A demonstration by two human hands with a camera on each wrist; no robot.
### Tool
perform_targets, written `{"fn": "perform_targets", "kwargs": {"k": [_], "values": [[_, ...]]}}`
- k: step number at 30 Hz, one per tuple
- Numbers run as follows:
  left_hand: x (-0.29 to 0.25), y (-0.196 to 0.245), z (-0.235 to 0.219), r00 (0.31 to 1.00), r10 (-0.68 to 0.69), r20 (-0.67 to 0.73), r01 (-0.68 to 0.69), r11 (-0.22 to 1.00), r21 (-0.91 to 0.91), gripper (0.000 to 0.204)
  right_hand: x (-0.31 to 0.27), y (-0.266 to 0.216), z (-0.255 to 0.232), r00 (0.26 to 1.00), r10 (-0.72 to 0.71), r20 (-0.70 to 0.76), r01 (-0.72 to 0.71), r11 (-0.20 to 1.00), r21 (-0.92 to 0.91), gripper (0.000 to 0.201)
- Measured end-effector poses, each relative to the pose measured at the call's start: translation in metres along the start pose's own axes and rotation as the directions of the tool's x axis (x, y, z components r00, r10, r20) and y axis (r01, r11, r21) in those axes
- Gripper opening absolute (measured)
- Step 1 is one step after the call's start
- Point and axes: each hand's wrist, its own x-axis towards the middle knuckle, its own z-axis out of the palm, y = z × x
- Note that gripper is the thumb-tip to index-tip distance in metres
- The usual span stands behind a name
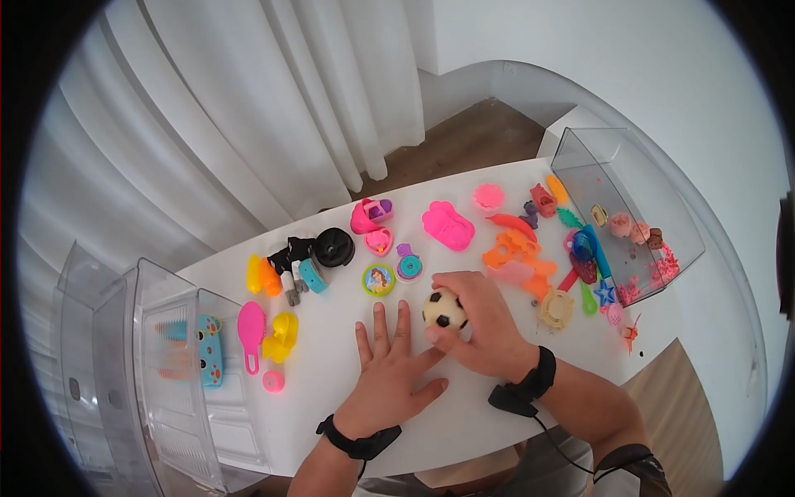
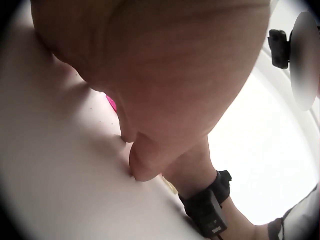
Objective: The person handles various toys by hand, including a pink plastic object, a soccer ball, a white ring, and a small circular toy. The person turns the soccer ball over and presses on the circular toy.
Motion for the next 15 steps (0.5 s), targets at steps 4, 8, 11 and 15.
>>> {"fn": "perform_targets", "kwargs": {"k": [4,8,11,15], "values": [[-0.001,0.001,0.005,1.000,-0.006,-0.008,0.006,1.000,0.023,0.057,-0.004,0.004,0.007,0.995,-0.045,0.091,0.058,0.988,-0.140,0.061],[-0.003,0.002,0.001,0.998,0.016,0.067,-0.017,1.000,0.024,0.059,-0.005,0.003,0.005,0.991,0.036,0.131,-0.022,0.994,-0.105,0.063],[-0.005,0.008,0.001,0.988,0.060,0.141,-0.062,0.998,0.014,0.060,-0.001,-0.001,0.002,0.999,-0.007,0.042,0.009,0.998,-0.062,0.062],[-0.010,0.020,0.008,0.968,0.194,0.157,-0.186,0.980,-0.064,0.058,-0.001,-0.001,0.005,0.998,-0.041,0.052,0.045,0.997,-0.066,0.062]]}}
